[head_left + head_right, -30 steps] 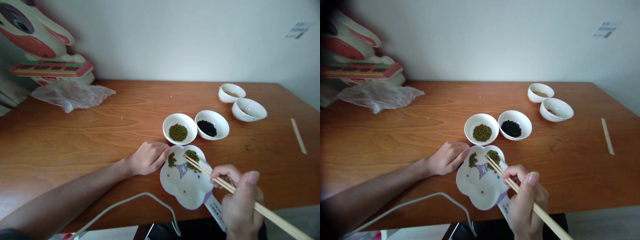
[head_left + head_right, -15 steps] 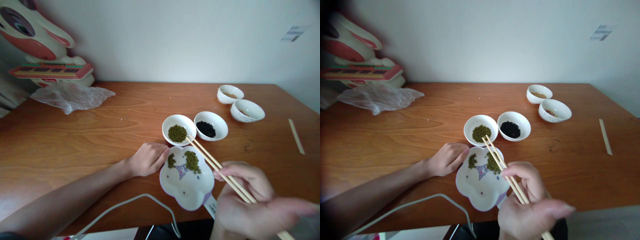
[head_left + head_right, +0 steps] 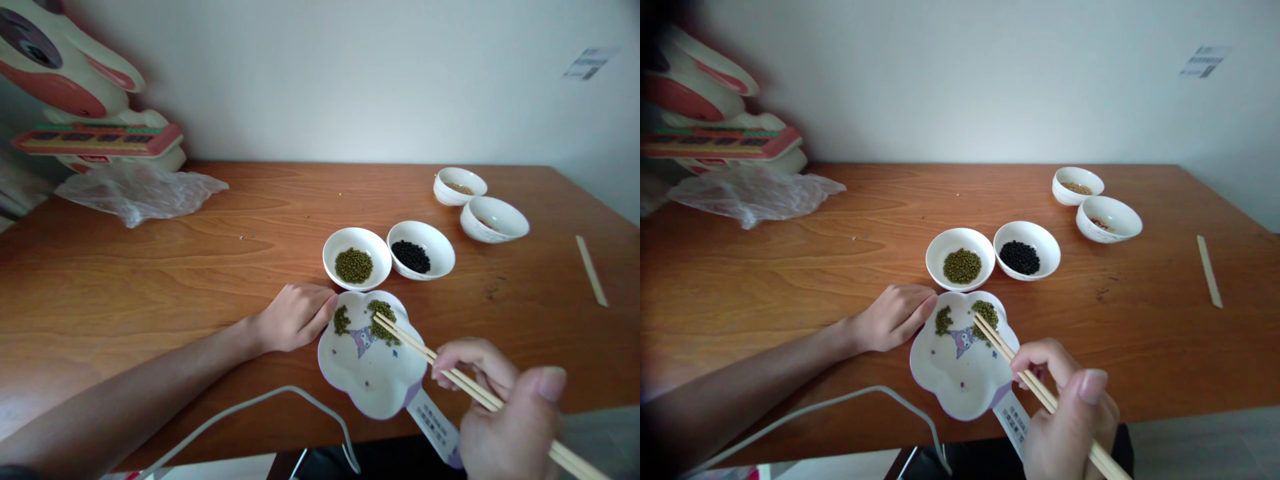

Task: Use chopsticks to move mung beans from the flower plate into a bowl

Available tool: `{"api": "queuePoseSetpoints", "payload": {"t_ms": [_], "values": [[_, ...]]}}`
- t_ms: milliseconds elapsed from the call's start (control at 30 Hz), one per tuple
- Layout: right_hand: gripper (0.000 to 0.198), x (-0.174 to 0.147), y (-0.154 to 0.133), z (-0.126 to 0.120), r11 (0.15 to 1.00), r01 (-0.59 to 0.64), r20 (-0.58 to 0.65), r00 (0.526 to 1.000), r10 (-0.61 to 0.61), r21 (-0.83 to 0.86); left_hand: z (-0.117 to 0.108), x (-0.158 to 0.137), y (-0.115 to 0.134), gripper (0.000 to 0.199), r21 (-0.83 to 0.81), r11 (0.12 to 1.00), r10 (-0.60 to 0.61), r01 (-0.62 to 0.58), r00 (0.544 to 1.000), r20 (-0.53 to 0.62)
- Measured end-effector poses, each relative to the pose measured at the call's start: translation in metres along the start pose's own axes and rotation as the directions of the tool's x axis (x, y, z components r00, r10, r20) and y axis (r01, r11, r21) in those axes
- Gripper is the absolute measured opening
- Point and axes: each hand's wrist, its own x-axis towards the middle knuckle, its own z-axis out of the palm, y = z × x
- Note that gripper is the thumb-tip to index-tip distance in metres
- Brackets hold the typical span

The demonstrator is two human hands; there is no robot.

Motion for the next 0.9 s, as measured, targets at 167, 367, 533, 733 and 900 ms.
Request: {"api": "queuePoseSetpoints", "payload": {"t_ms": [167,367,533,733,900], "values": [[0.095,-0.002,-0.006,0.013,0.999,-0.041,0.060,0.997,0.039,0.024,-0.001,0.000,0.001,0.040,-0.004,1.000,-0.008,0.008,1.000,0.014],[0.093,-0.001,-0.011,0.027,0.996,-0.086,0.062,0.994,0.085,0.004,-0.001,0.000,0.000,0.039,-0.015,1.000,-0.019,0.019,0.999,0.026],[0.089,-0.003,-0.022,0.034,0.992,-0.122,0.035,0.992,0.121,0.030,-0.001,0.000,0.000,0.038,-0.022,1.000,-0.019,0.020,0.999,0.031],[0.089,-0.003,-0.017,0.033,0.993,-0.120,0.036,0.992,0.120,0.014,0.000,-0.001,0.000,0.038,-0.027,0.999,-0.027,0.028,0.999,0.036],[0.086,-0.003,-0.024,0.036,0.987,-0.160,-0.002,0.987,0.160,0.026,-0.001,0.000,0.000,0.038,-0.025,1.000,-0.016,0.017,0.999,0.033]]}}
